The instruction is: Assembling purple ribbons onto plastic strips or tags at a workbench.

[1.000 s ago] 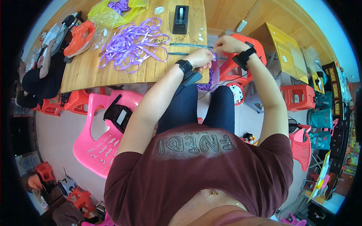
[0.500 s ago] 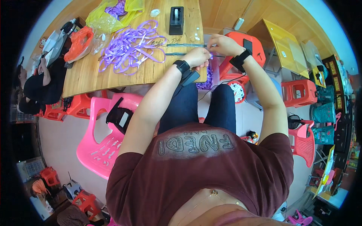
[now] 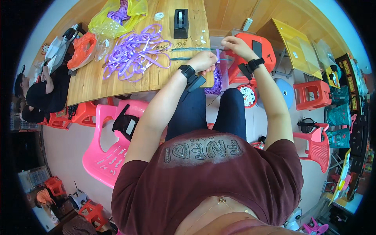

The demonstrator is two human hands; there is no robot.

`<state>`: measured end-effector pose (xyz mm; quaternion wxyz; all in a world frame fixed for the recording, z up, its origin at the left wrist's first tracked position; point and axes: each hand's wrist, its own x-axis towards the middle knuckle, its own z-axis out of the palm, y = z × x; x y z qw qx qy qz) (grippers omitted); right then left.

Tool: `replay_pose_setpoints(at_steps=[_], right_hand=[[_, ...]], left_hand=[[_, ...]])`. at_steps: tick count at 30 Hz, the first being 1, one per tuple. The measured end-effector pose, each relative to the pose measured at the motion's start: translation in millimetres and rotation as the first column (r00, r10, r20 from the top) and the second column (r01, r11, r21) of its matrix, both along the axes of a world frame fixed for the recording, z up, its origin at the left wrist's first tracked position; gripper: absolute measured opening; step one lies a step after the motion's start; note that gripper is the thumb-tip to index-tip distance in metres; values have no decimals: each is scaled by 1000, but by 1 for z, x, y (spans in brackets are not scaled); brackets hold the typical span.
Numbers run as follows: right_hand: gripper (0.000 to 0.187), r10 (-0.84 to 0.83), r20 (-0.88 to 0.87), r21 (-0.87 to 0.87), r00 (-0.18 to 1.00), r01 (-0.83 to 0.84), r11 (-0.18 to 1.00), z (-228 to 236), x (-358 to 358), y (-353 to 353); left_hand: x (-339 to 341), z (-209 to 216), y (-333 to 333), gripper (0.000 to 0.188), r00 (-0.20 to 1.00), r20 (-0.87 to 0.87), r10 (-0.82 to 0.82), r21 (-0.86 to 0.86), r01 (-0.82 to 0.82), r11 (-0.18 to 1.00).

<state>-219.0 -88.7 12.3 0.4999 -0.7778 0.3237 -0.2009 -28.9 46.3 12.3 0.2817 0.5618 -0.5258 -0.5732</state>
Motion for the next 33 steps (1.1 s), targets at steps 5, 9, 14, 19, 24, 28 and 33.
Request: replay_pose_setpoints(at_steps=[5, 9, 14, 19, 24, 28, 33], right_hand=[[58, -206, -51, 363, 977, 210, 908, -24, -12, 23], [44, -209, 128, 718, 969, 55, 693, -41, -3, 48], [20, -217, 238, 801, 947, -65, 595, -76, -10, 26], [22, -191, 315, 867, 930, -201, 456, -104, 4, 12], [31, -185, 187, 808, 965, -44, 587, -88, 5, 14], [35, -159, 148, 815, 976, -29, 579, -69, -7, 16], [46, -220, 247, 882, 944, -125, 453, -39, 13, 30]], left_hand=[[3, 2, 1, 25, 1000, 4, 9, 22, -9, 1000], [7, -2, 4, 25, 1000, 11, 23, 25, -23, 999], [3, -2, 0, 25, 1000, -12, 18, 30, -18, 999], [1, -1, -2, 25, 1000, -12, 21, 33, -20, 999], [4, -1, 2, 25, 1000, -12, 27, 45, -27, 999], [1, 0, 0, 26, 1000, -14, 22, 34, -21, 999], [3, -5, 0, 25, 1000, 3, 14, 24, -14, 1000]])
